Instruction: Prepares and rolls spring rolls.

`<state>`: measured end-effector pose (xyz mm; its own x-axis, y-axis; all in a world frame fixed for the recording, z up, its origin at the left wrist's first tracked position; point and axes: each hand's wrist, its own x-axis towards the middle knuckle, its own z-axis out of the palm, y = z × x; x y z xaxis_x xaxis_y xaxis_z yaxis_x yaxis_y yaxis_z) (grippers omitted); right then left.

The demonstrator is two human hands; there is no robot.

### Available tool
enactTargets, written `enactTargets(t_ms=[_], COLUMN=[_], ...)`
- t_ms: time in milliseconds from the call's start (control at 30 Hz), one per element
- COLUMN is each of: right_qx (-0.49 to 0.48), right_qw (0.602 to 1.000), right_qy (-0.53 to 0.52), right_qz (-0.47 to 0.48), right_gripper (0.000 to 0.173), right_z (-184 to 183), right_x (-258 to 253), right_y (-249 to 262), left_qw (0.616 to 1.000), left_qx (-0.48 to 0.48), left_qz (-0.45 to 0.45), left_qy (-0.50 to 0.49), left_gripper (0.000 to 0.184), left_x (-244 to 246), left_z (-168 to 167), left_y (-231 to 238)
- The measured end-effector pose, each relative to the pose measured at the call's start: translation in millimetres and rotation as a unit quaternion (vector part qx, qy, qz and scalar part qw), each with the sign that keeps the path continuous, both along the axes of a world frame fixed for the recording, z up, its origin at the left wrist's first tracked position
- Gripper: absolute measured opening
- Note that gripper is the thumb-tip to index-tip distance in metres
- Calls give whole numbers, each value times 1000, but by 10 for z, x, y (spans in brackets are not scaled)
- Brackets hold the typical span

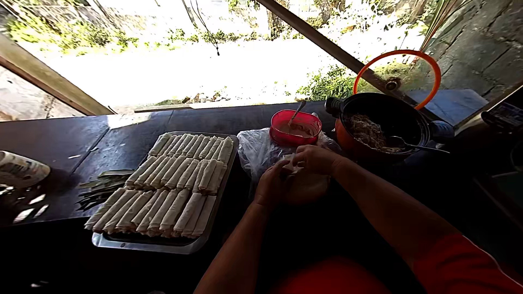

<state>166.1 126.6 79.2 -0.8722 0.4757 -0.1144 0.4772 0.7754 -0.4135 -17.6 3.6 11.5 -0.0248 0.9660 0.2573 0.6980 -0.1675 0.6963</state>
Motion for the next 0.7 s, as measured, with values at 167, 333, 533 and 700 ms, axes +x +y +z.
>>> enactTargets(t_ms=[167,333,533,700], right_qx=[-21,-7,6,-1], right_qw=[999,999,998,997], right_qy=[-23,16,51,72], right_qz=[-8,31,21,15], right_gripper=[20,21,24,25], right_z=[-29,-50,-142,-204], right_x=[-37,97,249,262], right_y=[18,18,-43,-34], left_qw=[1000,1000,998,998], left_qx=[0,12,52,69], left_qz=[-1,9,15,-6], left_qy=[1,10,11,13], left_gripper=[47,42,29,30], left_x=[-2,9,-5,-12], left_z=[-12,-35,-67,-66], left_y=[14,14,6,-10])
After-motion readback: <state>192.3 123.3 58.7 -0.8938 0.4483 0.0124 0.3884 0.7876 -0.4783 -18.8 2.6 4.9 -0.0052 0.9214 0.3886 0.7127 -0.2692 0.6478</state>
